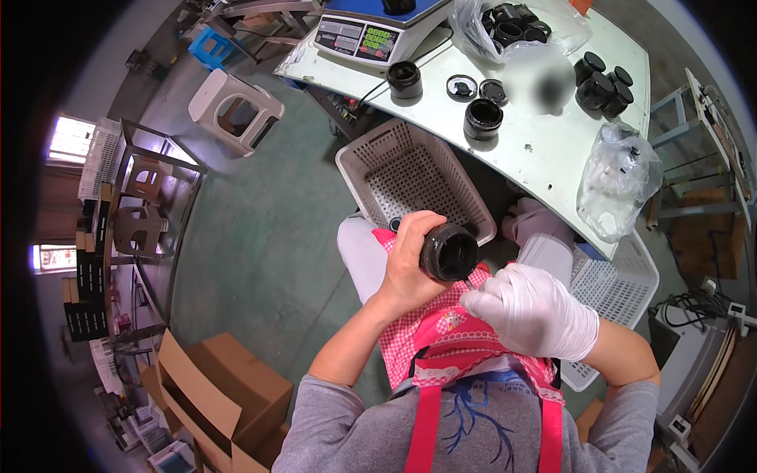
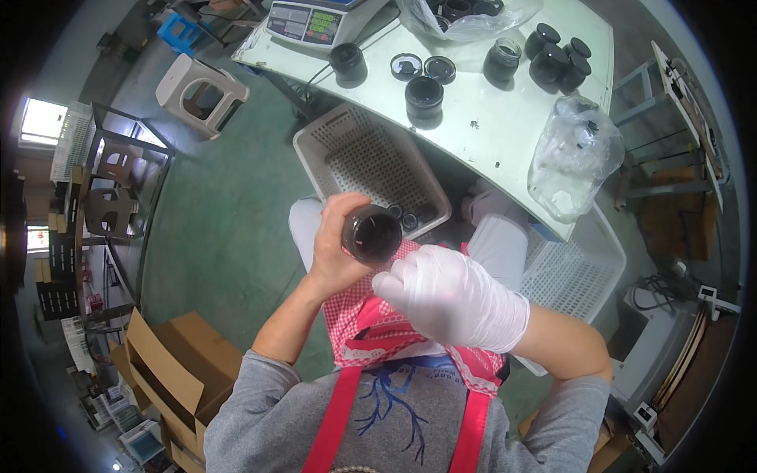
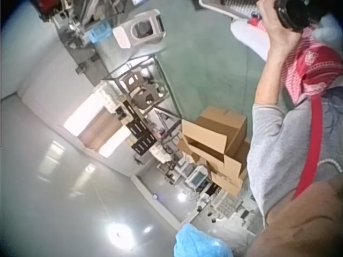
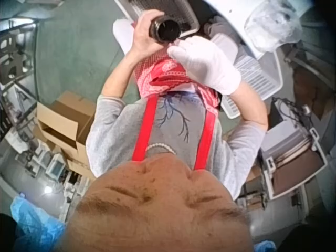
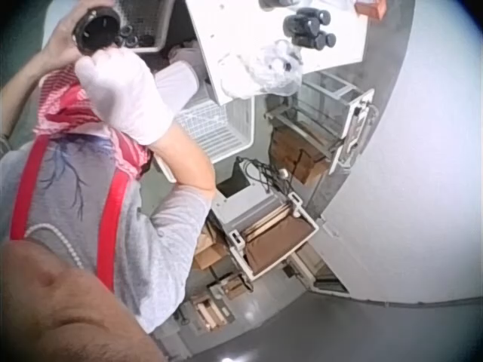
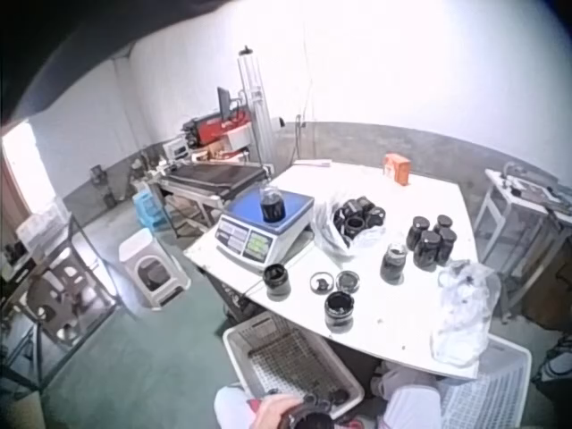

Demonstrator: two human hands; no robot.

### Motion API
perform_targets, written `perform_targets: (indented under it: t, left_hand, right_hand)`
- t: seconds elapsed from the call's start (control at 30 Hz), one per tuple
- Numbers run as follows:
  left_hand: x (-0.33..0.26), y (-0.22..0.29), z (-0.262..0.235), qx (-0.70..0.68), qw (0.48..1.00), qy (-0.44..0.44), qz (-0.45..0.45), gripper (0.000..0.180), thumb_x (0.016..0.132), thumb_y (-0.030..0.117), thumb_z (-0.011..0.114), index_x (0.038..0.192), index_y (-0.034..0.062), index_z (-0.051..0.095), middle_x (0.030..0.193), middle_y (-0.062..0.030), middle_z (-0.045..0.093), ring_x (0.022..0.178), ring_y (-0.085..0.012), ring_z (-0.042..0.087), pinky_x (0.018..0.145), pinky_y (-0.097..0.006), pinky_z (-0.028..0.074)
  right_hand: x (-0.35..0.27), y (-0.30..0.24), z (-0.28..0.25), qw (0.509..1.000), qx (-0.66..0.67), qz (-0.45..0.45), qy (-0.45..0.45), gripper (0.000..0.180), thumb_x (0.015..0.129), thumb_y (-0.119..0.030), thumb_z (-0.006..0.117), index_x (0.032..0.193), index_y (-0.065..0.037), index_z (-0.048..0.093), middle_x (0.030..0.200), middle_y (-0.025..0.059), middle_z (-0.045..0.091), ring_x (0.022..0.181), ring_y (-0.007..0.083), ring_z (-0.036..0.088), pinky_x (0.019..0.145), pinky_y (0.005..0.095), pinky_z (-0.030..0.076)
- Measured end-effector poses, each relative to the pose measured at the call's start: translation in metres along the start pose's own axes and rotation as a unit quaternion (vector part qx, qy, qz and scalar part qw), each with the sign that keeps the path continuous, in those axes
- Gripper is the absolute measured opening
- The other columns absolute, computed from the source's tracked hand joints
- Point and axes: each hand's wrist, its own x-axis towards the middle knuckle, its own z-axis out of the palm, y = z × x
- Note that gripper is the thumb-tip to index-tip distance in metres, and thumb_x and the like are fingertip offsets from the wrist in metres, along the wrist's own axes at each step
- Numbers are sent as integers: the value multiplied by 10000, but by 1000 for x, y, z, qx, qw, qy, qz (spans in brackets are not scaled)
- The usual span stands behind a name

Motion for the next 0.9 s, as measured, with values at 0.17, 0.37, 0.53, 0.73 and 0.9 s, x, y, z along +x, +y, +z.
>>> perform_targets:
  t: [0.17, 0.37, 0.53, 0.73, 0.9]
  left_hand:
    - [-1, 3, 1, -7, 1000, 1, 7, 783, 594, 32, 904, 1275, 23, 517, 1189, -181, 561, 1082, -379, 586, 909, -425, 517]
    - [2, 4, -2, -11, 1000, -6, 28, 791, 594, 43, 910, 1279, 28, 514, 1186, -177, 566, 1075, -378, 588, 912, -427, 513]
    - [-2, 0, -4, -12, 999, -10, 39, 789, 593, 49, 913, 1275, 29, 517, 1173, -169, 576, 1075, -371, 592, 914, -426, 512]
    - [2, 6, -3, -21, 999, -5, 26, 713, 601, 34, 902, 1229, 27, 563, 1190, -169, 587, 1085, -366, 599, 931, -420, 509]
    - [-5, 4, -6, -12, 1000, -27, 5, 706, 597, 26, 892, 1221, 30, 561, 1172, -165, 579, 1074, -354, 599, 924, -409, 506]
  right_hand:
    - [-1, 1, -2, 999, 31, 18, 22, 446, 628, 16, 697, 1068, -51, 673, 807, 73, 589, 690, 267, 592, 624, 383, 488]
    - [-4, 10, 11, 994, 42, -12, 105, 323, 730, -36, 668, 1051, -41, 628, 790, 65, 573, 724, 277, 611, 627, 379, 504]
    - [-14, 14, -7, 992, 124, -19, -20, 505, 627, 28, 710, 1123, -64, 689, 856, 58, 630, 745, 280, 616, 643, 381, 496]
    - [-4, 9, 1, 997, 27, -23, 64, 264, 741, -60, 664, 994, -64, 586, 789, 59, 559, 741, 251, 619, 657, 352, 512]
    - [-11, 7, 7, 998, 54, -25, -2, 239, 758, -89, 651, 990, -62, 600, 812, 63, 589, 759, 250, 628, 694, 356, 520]
